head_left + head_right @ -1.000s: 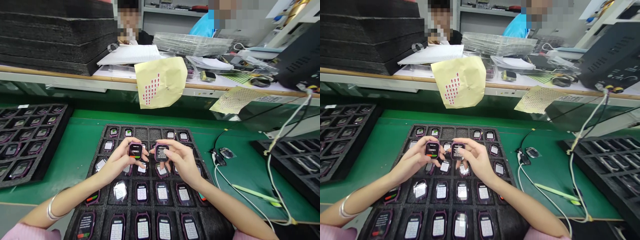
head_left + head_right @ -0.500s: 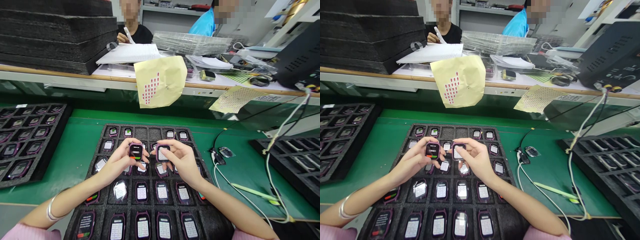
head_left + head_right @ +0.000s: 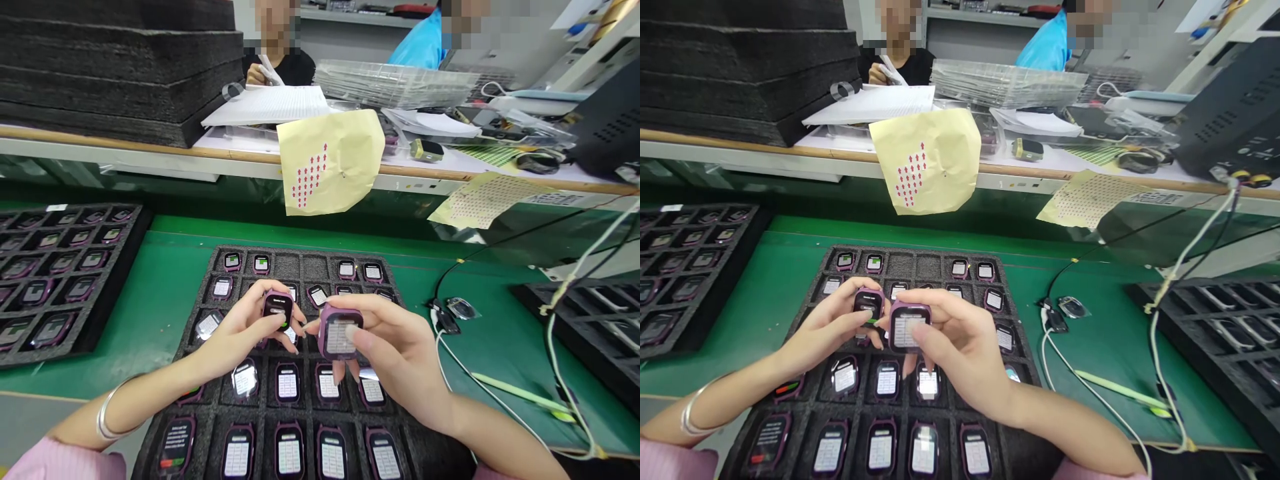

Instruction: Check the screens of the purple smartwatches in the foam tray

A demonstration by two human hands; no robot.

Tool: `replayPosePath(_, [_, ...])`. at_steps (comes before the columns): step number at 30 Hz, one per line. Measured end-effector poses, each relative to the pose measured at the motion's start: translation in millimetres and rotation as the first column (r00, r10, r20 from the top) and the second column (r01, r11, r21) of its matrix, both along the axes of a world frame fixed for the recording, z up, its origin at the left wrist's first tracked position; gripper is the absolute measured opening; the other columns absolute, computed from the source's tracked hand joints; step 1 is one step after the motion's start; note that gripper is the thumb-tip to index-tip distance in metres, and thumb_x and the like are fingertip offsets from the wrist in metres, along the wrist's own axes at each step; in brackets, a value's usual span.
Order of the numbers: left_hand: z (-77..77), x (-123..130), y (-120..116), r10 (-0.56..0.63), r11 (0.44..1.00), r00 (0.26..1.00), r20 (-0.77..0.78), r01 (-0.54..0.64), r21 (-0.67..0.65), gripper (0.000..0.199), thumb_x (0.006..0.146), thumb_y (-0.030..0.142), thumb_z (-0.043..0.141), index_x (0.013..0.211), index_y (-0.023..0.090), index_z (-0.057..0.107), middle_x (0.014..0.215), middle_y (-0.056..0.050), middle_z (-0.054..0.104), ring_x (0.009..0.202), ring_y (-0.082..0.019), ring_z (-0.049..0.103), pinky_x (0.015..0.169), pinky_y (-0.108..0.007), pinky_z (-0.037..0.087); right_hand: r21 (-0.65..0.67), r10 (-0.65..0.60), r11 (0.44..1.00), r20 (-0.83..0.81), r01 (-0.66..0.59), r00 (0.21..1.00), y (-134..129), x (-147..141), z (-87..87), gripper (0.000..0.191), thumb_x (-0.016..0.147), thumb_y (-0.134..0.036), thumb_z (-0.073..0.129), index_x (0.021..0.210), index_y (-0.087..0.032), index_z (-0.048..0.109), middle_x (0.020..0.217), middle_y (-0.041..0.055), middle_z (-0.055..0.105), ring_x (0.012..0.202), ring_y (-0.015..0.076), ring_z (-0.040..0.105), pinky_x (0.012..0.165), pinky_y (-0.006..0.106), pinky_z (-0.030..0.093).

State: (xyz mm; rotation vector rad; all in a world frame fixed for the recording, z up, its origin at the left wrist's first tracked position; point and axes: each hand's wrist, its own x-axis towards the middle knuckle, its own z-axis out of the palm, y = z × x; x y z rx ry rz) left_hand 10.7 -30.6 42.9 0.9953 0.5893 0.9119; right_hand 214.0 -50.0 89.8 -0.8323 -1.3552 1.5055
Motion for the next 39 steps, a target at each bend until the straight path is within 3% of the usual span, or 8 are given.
replayPosePath(3, [-0.1, -0.8, -0.1, 0.009, 1.000, 1.000, -0.004, -0.009, 0.009, 0.024, 0.089, 0.014, 0.054, 0.111, 0.023, 0.048, 0.096, -0.005, 0.061, 0.089, -0.018, 0.060, 0.073, -0.032, 0.056, -0.016, -0.041, 0.999, 0.028, 0.042, 0.999, 4.7, -3.8, -5.3, 0.021, 0.085, -0.021, 0.065, 0.106, -0.022, 0.064, 0.086, 0.0051, 0.073, 0.048, 0.0132, 0.063, 0.037, 0.021, 0.046])
replayPosePath(9, [-5.1, -5.4, 1.1, 0.048, 0.999, 0.998, -0.051, -0.049, -0.019, 0.030, 0.086, 0.014, 0.057, 0.113, 0.022, 0.047, 0.097, -0.005, 0.064, 0.081, -0.018, 0.064, 0.075, -0.035, 0.054, -0.051, 0.019, 0.999, 0.079, -0.015, 0.997, 10.8, -1.6, -14.9, 0.049, 0.078, -0.013, 0.070, 0.123, -0.022, 0.054, 0.101, 0.0075, 0.070, 0.068, 0.0155, 0.069, 0.050, 0.022, 0.053])
replayPosePath(13, [-7.0, -6.6, 1.3, 0.041, 0.999, 0.996, -0.077, -0.043, -0.018, 0.034, 0.084, 0.010, 0.054, 0.115, 0.022, 0.044, 0.095, -0.006, 0.066, 0.074, -0.017, 0.065, 0.076, -0.035, 0.052, -0.062, 0.015, 0.998, 0.023, -0.013, 1.000, 15.8, 0.7, -24.8, 0.038, 0.083, -0.019, 0.064, 0.120, -0.020, 0.057, 0.099, 0.0086, 0.071, 0.061, 0.0147, 0.066, 0.046, 0.021, 0.050])
replayPosePath(17, [-6.0, -3.9, 0.9, 0.045, 0.999, 0.998, -0.050, -0.046, -0.013, 0.036, 0.081, 0.008, 0.055, 0.113, 0.021, 0.045, 0.101, -0.007, 0.064, 0.084, -0.020, 0.064, 0.073, -0.034, 0.053, -0.048, -0.049, 0.998, 0.049, 0.051, 0.998, 22.2, 0.3, -33.2, 0.025, 0.087, -0.027, 0.062, 0.110, -0.019, 0.063, 0.087, 0.0068, 0.073, 0.049, 0.0123, 0.062, 0.040, 0.019, 0.045])
replayPosePath(25, [-3.6, -1.4, 1.9, 0.041, 0.999, 0.999, -0.030, -0.042, -0.014, 0.035, 0.080, 0.008, 0.055, 0.111, 0.021, 0.046, 0.099, -0.007, 0.063, 0.088, -0.021, 0.062, 0.072, -0.033, 0.053, -0.048, -0.080, 0.995, 0.091, 0.084, 0.993, 28.0, 1.9, -37.8, 0.023, 0.087, -0.032, 0.064, 0.106, -0.020, 0.065, 0.084, 0.0062, 0.074, 0.042, 0.0115, 0.059, 0.034, 0.019, 0.039])
replayPosePath(30, [-1.9, -0.8, 1.9, 0.043, 0.999, 0.998, -0.046, -0.043, -0.002, 0.035, 0.081, 0.006, 0.053, 0.111, 0.022, 0.045, 0.100, -0.007, 0.063, 0.089, -0.020, 0.061, 0.072, -0.033, 0.053, -0.040, -0.028, 0.999, 0.015, 0.029, 0.999, 27.4, 5.7, -38.7, 0.030, 0.086, -0.030, 0.061, 0.115, -0.019, 0.063, 0.093, 0.0084, 0.073, 0.046, 0.0129, 0.062, 0.035, 0.019, 0.040])
replayPosePath(34, [-2.8, -0.1, 2.2, 0.033, 0.999, 0.999, -0.041, -0.033, 0.005, 0.035, 0.082, 0.006, 0.052, 0.112, 0.022, 0.045, 0.099, -0.006, 0.062, 0.089, -0.020, 0.061, 0.072, -0.033, 0.054, -0.045, -0.067, 0.997, 0.042, 0.068, 0.997, 26.3, 4.7, -36.9, 0.030, 0.085, -0.026, 0.065, 0.114, -0.020, 0.063, 0.094, 0.0080, 0.073, 0.048, 0.0117, 0.062, 0.036, 0.018, 0.041])
replayPosePath(39, [0.2, 0.2, -1.6, 0.020, 1.000, 1.000, -0.004, -0.020, -0.006, 0.029, 0.085, 0.010, 0.055, 0.110, 0.022, 0.048, 0.097, -0.005, 0.062, 0.088, -0.019, 0.061, 0.073, -0.032, 0.055, -0.017, -0.055, 0.998, 0.049, 0.056, 0.997, 13.9, 0.4, -16.7, 0.024, 0.086, -0.024, 0.065, 0.110, -0.023, 0.064, 0.087, 0.0062, 0.073, 0.045, 0.0122, 0.062, 0.036, 0.020, 0.045])
